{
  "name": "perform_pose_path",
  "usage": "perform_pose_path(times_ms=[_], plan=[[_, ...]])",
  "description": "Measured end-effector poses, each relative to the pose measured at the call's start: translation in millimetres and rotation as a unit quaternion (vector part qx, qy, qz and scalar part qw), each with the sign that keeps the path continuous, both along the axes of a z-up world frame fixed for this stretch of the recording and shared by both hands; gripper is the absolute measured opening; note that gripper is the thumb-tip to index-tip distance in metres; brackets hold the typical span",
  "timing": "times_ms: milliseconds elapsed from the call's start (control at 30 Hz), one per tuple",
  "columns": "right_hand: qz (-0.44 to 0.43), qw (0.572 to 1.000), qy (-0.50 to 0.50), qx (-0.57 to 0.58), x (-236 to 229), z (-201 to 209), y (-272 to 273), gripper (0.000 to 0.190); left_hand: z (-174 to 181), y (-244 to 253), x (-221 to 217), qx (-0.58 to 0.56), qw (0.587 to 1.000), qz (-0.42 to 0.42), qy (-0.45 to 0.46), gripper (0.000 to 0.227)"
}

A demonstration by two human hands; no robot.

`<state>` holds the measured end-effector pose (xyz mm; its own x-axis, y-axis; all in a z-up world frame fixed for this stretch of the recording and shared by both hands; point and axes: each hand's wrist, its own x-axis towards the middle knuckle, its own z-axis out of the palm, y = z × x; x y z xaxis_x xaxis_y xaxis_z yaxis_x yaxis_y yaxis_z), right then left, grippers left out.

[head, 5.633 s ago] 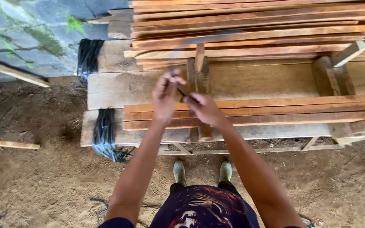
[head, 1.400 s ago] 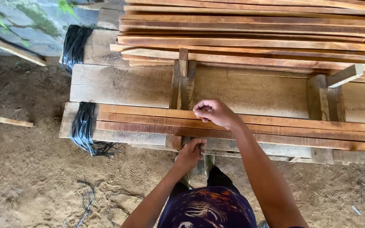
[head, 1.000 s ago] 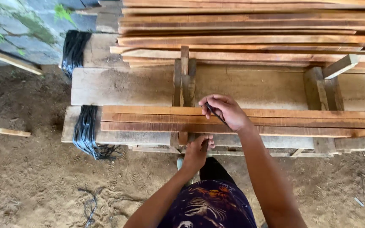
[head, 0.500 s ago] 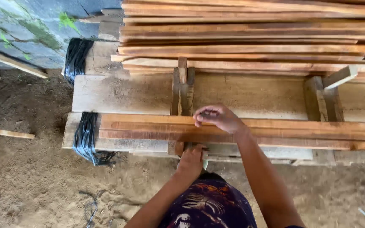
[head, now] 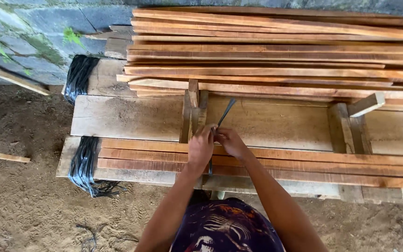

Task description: Bundling several long wooden slats together using plastic or wire ties.

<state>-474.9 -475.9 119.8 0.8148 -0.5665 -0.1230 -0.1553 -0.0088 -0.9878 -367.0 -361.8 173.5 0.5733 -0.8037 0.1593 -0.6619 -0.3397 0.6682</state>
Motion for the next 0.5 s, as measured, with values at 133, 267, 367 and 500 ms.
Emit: perform_pose_path(times_ms=[133, 267, 367, 500], plan=[[-0.026, 0.998, -0.004, 0.053, -10, 60, 14, 0.019, 23, 7, -6, -0.022, 1.0, 0.015, 0.013, 0.039], [-0.079, 0.982, -0.104, 0.137, -9, 68, 13, 0.021, 26, 3, -2, -0.074, 0.992, -0.002, 0.107, 0.027], [-0.101, 0.976, -0.124, 0.149, -14, 46, 10, 0.025, 16, 1, 3, -0.085, 0.986, 0.002, 0.143, 0.017], [-0.111, 0.98, -0.115, 0.12, -14, 53, 12, 0.023, 14, 2, 6, -0.088, 0.979, -0.012, 0.183, 0.018]])
